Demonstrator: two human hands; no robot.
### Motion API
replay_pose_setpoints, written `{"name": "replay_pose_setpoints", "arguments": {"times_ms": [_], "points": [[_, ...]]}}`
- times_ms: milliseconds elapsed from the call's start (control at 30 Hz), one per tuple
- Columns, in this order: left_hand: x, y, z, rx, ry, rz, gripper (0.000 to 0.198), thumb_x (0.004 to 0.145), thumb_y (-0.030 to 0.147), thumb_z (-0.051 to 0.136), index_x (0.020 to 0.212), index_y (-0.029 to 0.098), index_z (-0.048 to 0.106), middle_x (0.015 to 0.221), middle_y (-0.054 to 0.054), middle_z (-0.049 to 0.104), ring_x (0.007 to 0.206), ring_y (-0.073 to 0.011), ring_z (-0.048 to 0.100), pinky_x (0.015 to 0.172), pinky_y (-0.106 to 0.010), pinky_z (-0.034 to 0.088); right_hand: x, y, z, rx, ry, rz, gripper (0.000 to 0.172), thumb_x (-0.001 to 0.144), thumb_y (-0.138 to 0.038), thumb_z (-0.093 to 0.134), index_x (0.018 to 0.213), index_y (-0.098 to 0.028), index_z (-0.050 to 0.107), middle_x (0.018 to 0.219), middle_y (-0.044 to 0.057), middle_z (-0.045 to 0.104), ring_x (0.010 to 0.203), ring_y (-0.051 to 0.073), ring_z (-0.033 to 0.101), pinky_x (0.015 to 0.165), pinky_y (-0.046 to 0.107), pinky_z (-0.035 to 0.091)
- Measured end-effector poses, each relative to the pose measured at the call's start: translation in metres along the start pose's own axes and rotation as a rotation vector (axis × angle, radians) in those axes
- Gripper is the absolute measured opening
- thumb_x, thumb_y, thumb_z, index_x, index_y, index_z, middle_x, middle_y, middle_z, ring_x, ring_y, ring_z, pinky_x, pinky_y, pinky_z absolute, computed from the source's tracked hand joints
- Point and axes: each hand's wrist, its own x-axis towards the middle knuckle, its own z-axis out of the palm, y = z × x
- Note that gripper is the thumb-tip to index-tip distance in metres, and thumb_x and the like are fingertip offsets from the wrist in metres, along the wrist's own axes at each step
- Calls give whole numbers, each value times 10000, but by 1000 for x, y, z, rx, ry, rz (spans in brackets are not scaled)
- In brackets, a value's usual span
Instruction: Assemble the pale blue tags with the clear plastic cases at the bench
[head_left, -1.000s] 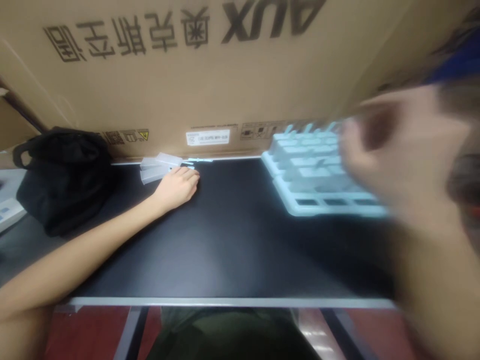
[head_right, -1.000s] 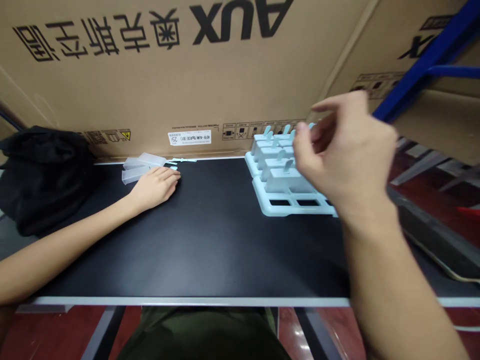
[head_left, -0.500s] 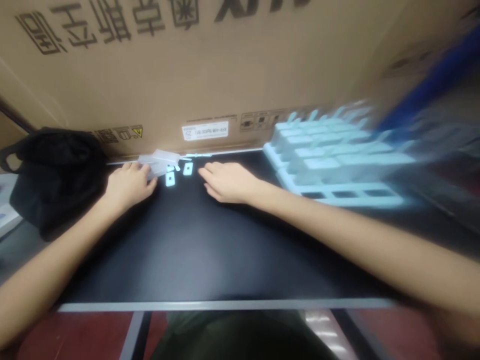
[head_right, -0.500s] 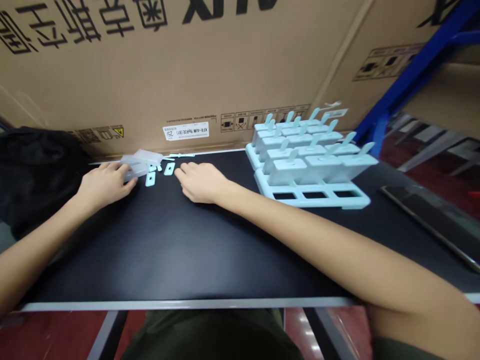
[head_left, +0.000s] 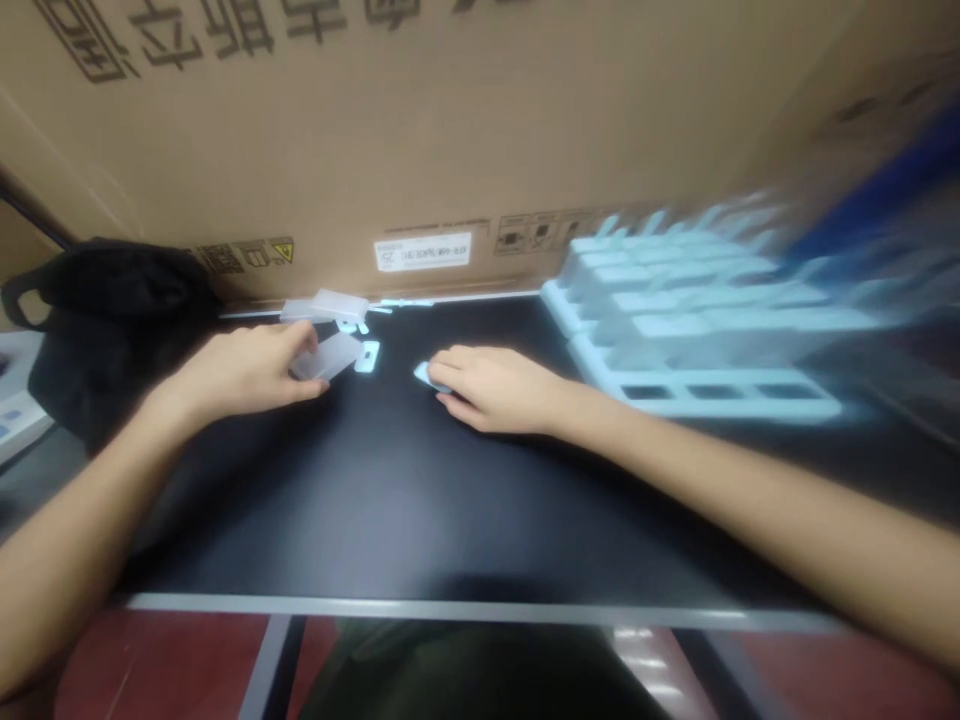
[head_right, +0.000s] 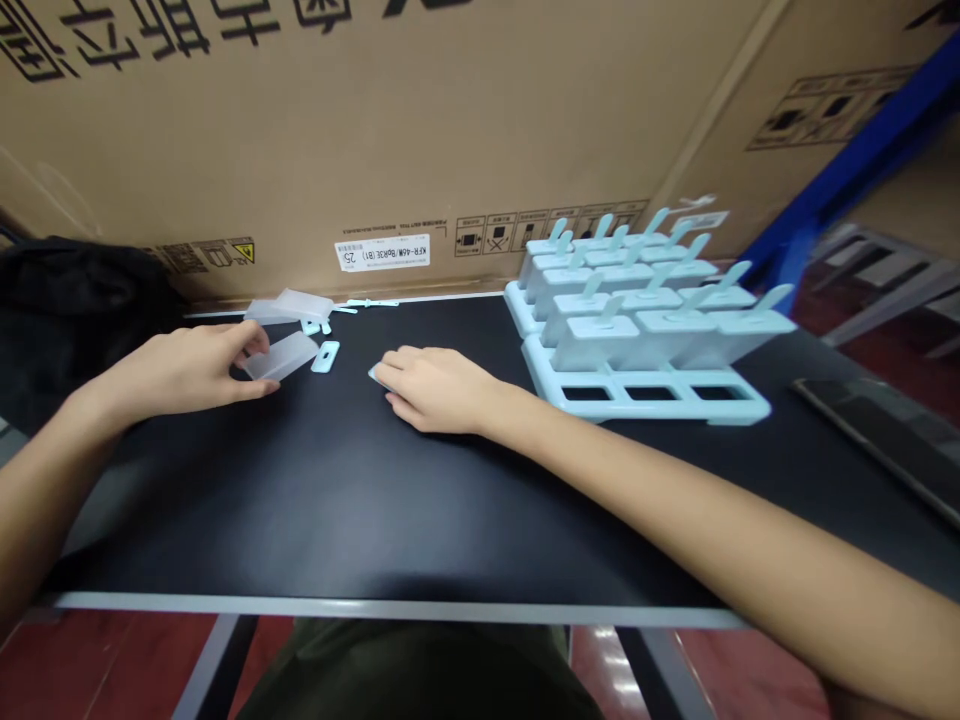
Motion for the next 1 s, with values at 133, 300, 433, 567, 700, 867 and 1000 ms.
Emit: {"name": "replay_pose_setpoints", "arguments": {"times_ms": [133, 300, 433, 567, 700, 867, 1000], "points": [[0, 56, 4, -181, 385, 151, 555, 840, 652, 699, 1167, 230, 548, 1111, -97, 692, 936, -294, 697, 760, -398, 556, -24, -4, -4, 322, 216, 57, 423, 1016, -363, 558, 1369, -134, 519, 1311, 188, 662, 1124, 289, 668, 946, 453, 547], [24, 122, 38, -429, 629, 526, 418, 889, 499, 718, 1088, 217, 482, 1105, -87, 620, 954, -230, 649, 683, -316, 532, -28, -9, -16, 717, 299, 262, 441, 1002, -533, 560, 1244, -170, 497, 827, 20, 671, 681, 184, 638, 609, 309, 500], [41, 122, 59, -567, 612, 673, 573, 880, 569, 761, 1216, 218, 457, 1273, -141, 614, 1113, -276, 659, 814, -389, 593, -36, 3, -23, 631, 337, 335, 313, 953, -484, 609, 1063, -193, 582, 759, 2, 641, 636, 172, 592, 569, 291, 452], [42, 104, 70, -568, 359, 707, 776, 938, 399, 690, 1570, 235, 270, 1533, -180, 550, 1406, -340, 570, 1136, -527, 509, -49, 16, -30, 471, 369, 387, 242, 926, -393, 612, 1063, -195, 636, 843, 45, 698, 726, 211, 637, 627, 323, 495], [41, 103, 73, -597, 215, 695, 825, 952, 295, 632, 1646, 242, 189, 1481, -142, 633, 1420, -329, 572, 1181, -549, 467, -51, 15, -34, 433, 353, 378, 352, 923, -380, 616, 1226, -205, 575, 860, 38, 689, 707, 208, 635, 617, 317, 493], [40, 111, 71, -688, 204, 669, 602, 949, 315, 674, 1487, 249, 414, 1293, -101, 724, 1229, -290, 685, 1060, -474, 543, -48, 7, -25, 471, 254, 280, 645, 944, -359, 585, 1498, -154, 327, 834, 16, 652, 647, 199, 618, 621, 315, 487], [37, 114, 72, -780, 178, 625, 538, 911, 430, 751, 1340, 232, 494, 1181, -97, 718, 1056, -268, 724, 903, -408, 592, -49, 5, -20, 445, 194, 218, 757, 968, -335, 563, 1620, -164, 218, 848, 18, 671, 663, 217, 652, 653, 329, 509]]}}
